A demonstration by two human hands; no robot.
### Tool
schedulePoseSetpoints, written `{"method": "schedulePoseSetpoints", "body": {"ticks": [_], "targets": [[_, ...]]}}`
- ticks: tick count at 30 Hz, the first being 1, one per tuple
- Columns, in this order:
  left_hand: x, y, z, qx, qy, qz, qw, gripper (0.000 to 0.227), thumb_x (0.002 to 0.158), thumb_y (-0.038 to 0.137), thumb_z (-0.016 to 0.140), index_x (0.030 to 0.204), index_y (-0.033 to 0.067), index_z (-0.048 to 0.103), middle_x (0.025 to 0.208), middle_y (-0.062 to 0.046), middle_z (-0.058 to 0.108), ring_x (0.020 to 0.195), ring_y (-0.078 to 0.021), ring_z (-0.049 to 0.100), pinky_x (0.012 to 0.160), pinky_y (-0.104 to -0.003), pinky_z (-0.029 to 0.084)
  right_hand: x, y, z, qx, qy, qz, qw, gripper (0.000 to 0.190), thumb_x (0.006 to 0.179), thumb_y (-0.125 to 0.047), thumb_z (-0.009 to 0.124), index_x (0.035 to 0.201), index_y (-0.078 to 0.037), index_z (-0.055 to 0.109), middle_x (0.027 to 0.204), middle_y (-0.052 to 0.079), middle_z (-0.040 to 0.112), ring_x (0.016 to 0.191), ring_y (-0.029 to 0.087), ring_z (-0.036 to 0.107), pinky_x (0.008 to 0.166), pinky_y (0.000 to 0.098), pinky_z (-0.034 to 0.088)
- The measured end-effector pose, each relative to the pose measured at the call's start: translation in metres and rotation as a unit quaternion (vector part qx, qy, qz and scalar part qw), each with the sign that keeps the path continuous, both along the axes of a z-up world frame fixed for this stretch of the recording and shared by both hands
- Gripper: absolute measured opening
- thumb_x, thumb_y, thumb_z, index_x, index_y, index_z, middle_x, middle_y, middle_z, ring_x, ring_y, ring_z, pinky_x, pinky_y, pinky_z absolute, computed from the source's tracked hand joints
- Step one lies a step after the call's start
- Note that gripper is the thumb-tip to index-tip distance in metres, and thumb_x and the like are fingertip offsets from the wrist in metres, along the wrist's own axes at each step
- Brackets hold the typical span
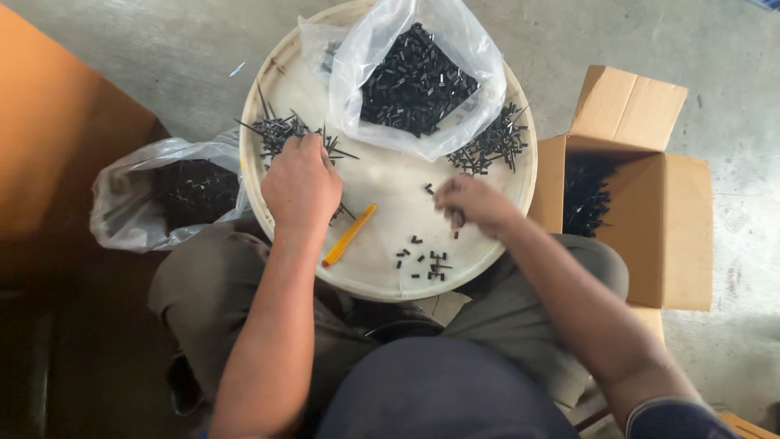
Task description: The person sits cross-legged on a chair with a basin on their lap and repeatedly picks up nails and plastic fastener heads, pressing them together by hand. The assembled fasteners are placed into a nearby cardboard box. The person continues this repetitive assembly process throughout the clip.
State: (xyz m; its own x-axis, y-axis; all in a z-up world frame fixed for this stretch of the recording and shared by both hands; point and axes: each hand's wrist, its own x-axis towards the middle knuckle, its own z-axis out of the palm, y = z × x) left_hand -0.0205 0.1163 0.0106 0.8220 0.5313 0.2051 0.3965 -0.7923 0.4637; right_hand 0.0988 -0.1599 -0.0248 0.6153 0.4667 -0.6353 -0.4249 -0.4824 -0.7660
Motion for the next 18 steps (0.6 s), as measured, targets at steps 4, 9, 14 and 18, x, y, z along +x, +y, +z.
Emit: {"method": "schedulePoseSetpoints", "body": {"ticks": [4, 9, 14, 18], "targets": [[-0.008, 0.010, -0.011, -0.004, 0.014, 0.027, 1.000, 0.015, 0.088, 0.017, 0.069, 0.101, 0.0115, 0.072, 0.099, -0.014, 0.066, 0.087, -0.0381, 0.068, 0.065, -0.051, 0.053, 0.043, 0.040, 0.049, -0.050, -0.240, 0.012, 0.969, 0.022, 0.090, -0.003, 0.065, 0.110, -0.001, 0.072, 0.098, 0.011, 0.073, 0.083, 0.015, 0.067, 0.075, 0.0280, 0.056], [-0.016, 0.017, -0.013, -0.029, -0.081, 0.054, 0.995, 0.031, 0.089, 0.016, 0.071, 0.119, 0.0096, 0.067, 0.114, -0.016, 0.063, 0.099, -0.0404, 0.064, 0.076, -0.050, 0.053, 0.041, 0.060, 0.077, 0.012, -0.429, 0.005, 0.903, 0.029, 0.093, -0.002, 0.060, 0.120, -0.006, 0.069, 0.121, 0.008, 0.072, 0.110, 0.017, 0.067, 0.091, 0.0301, 0.053], [-0.016, 0.026, -0.025, -0.051, -0.104, 0.045, 0.992, 0.036, 0.088, 0.014, 0.072, 0.123, 0.0099, 0.064, 0.121, -0.016, 0.059, 0.106, -0.0407, 0.062, 0.080, -0.050, 0.053, -0.004, 0.036, 0.031, -0.082, -0.490, 0.052, 0.867, 0.025, 0.100, -0.006, 0.057, 0.121, -0.009, 0.069, 0.122, 0.010, 0.073, 0.114, 0.025, 0.071, 0.099, 0.0355, 0.055], [-0.015, 0.025, -0.039, -0.076, -0.095, 0.030, 0.992, 0.033, 0.089, 0.006, 0.067, 0.121, 0.0110, 0.065, 0.125, -0.011, 0.061, 0.104, -0.0368, 0.065, 0.081, -0.048, 0.054, -0.037, 0.017, -0.009, -0.181, -0.571, 0.233, 0.766, 0.028, 0.098, -0.007, 0.058, 0.125, -0.006, 0.068, 0.128, 0.014, 0.066, 0.122, 0.034, 0.062, 0.105, 0.0433, 0.049]]}}
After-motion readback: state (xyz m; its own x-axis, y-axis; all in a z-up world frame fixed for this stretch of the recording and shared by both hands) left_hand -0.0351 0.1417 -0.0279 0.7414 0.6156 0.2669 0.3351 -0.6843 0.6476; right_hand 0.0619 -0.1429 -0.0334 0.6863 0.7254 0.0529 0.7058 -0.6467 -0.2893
